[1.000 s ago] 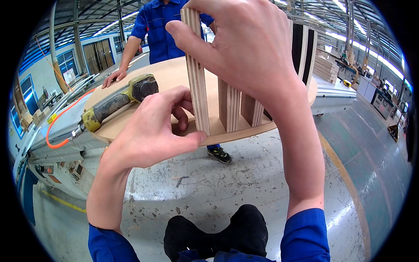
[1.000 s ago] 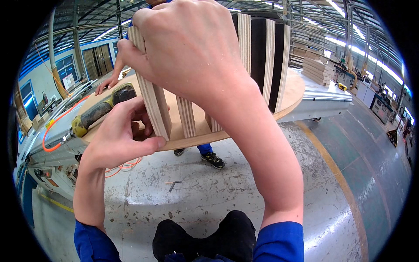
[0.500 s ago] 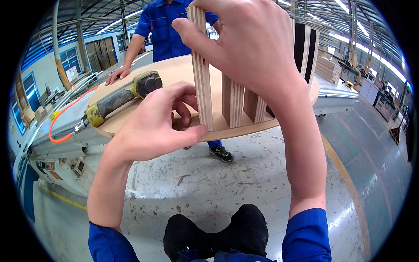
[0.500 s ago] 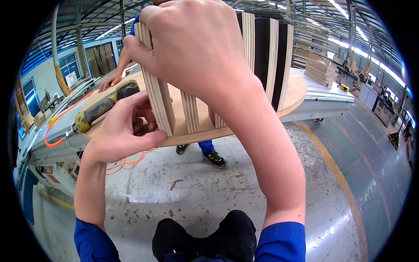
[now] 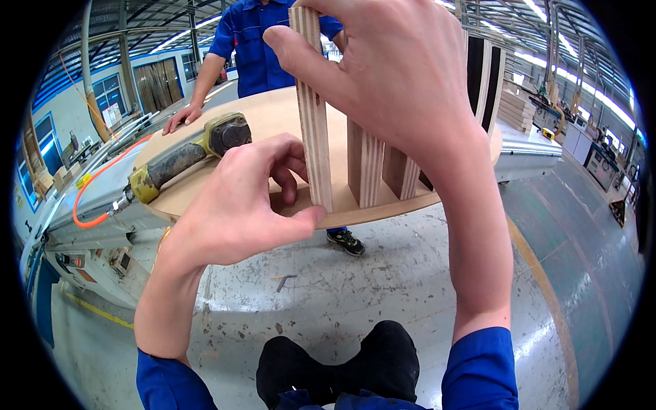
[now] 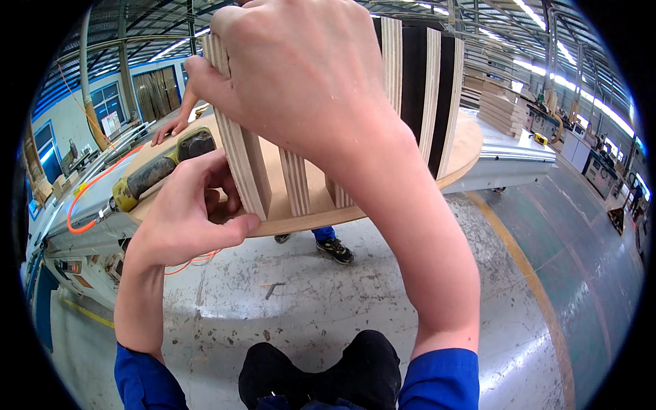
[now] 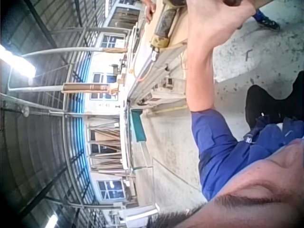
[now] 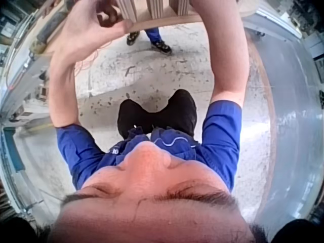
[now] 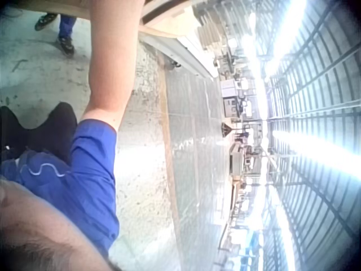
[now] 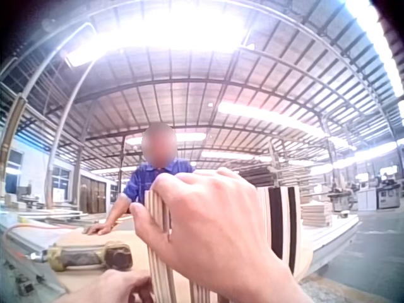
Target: The person assembles a wooden structure by attaching vertical slats to a curved base. They use a pneumatic nail gun to secure the slats in place, working methodically around the base. Another person assists by holding the base steady.
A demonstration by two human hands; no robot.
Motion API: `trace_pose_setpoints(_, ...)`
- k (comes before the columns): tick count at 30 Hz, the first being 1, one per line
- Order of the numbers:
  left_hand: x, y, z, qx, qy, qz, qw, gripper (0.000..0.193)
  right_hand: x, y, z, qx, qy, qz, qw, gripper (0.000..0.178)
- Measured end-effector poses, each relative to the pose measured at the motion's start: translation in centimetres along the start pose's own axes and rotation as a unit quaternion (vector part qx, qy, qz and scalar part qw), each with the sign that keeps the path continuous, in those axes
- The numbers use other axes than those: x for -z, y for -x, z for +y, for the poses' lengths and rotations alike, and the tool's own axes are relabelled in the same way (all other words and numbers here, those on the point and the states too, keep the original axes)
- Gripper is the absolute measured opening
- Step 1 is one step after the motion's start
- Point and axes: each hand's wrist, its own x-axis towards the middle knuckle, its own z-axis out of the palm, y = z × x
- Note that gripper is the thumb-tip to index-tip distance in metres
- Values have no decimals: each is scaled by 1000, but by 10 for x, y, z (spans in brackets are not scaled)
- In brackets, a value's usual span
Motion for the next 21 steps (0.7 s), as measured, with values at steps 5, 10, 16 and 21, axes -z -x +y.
trace_pose_setpoints(5, 0, -1, -3, -3, 5, -3, 1000, 37, 0, -1, 1, 5, -1, 1, 1000, 32)
trace_pose_setpoints(10, -1, -2, -4, -2, 6, -3, 1000, 36, -1, -4, 2, 13, 1, 0, 1000, 32)
trace_pose_setpoints(16, 4, 2, -5, -18, 42, -17, 999, 42, -2, -5, 1, 15, 0, 5, 1000, 31)
trace_pose_setpoints(21, 9, -3, -6, 22, 87, -36, 995, 59, -1, -2, 3, 15, 2, 2, 1000, 30)
